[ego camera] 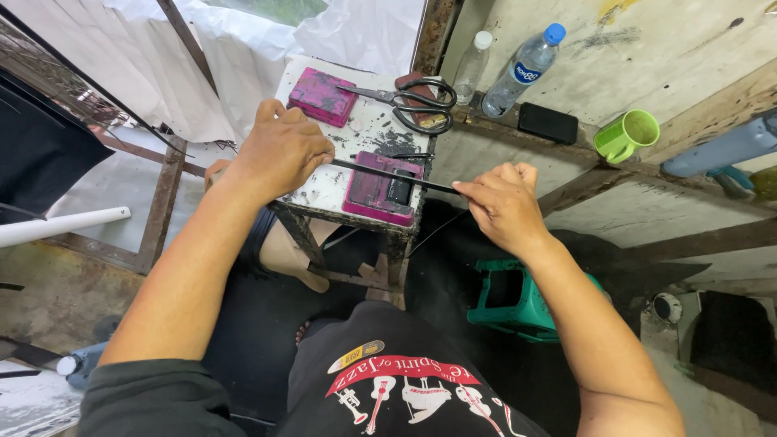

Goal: The person is pulling long black strips from a roll, cutting them to a specific length using a manual cutting jig on a workbench, and then hanging the finished strips on a line using clothespins.

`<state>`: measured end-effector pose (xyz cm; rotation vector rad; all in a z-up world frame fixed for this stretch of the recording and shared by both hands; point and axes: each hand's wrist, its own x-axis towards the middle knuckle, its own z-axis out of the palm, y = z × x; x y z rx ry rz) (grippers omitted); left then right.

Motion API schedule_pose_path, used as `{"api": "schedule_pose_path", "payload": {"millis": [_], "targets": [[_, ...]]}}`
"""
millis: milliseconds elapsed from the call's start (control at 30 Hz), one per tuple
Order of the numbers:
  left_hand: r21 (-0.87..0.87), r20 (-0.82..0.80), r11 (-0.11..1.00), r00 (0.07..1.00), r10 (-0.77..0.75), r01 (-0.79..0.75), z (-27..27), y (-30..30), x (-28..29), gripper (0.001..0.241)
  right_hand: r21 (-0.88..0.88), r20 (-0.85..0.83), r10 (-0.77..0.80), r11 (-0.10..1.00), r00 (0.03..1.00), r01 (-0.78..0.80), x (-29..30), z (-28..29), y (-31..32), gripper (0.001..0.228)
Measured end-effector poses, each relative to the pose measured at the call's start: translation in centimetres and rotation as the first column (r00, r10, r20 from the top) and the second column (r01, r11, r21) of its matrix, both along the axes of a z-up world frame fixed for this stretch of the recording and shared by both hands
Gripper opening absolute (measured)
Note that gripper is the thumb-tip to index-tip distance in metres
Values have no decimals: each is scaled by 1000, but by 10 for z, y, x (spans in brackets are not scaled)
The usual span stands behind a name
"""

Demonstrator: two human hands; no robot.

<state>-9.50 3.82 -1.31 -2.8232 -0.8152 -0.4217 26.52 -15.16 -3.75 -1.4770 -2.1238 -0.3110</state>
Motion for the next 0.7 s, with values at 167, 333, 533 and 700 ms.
{"api": "schedule_pose_path", "payload": {"millis": [167,333,533,700], "targets": [[55,34,998,999,-30,28,-8,0,1,16,-5,-2,-16,1000,1000,16,3,-7,-2,17],[105,77,991,992,-95,87,-18,-2,14,16,19,-6,-40,999,999,40,10,-5,-13,16],[129,130,978,975,-179,162,-26,-7,34,15,33,-5,-101,994,995,101,25,-4,-31,14],[127,169,968,957,-237,217,-26,-14,57,15,49,-32,-141,989,989,142,37,-2,-49,14]]}}
